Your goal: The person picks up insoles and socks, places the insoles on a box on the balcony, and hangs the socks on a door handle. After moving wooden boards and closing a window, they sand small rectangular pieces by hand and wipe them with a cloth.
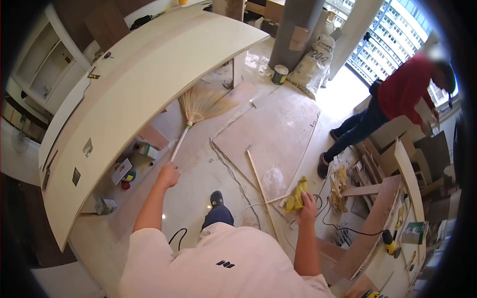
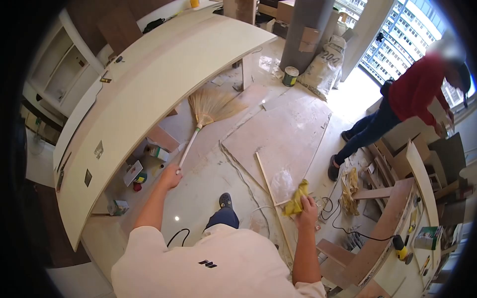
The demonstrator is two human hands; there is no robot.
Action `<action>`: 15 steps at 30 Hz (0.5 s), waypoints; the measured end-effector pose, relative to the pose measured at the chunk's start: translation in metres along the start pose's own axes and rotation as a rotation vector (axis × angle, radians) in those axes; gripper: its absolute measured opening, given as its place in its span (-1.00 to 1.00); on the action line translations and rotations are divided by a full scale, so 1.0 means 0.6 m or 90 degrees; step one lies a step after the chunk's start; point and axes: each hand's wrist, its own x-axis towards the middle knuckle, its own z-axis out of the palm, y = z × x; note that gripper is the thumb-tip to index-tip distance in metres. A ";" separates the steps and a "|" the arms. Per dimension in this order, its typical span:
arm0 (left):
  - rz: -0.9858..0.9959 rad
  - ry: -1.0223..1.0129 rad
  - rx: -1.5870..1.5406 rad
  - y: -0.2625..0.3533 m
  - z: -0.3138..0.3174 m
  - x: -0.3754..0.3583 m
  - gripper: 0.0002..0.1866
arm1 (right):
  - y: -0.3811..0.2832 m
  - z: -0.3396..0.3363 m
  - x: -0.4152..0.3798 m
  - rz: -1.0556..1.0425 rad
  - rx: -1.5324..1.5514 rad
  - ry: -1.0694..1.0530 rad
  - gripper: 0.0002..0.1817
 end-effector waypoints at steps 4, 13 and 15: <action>0.100 0.176 -0.126 0.004 -0.060 0.095 -0.72 | 0.015 0.204 0.073 0.090 0.023 -0.079 -0.70; 0.085 0.187 -0.283 0.031 -0.190 0.171 -0.72 | -0.036 0.522 0.314 -0.008 -0.116 -0.198 -0.70; 0.129 0.226 -0.228 0.022 -0.213 0.204 -0.73 | -0.024 0.567 0.402 -0.105 -0.206 -0.216 -0.69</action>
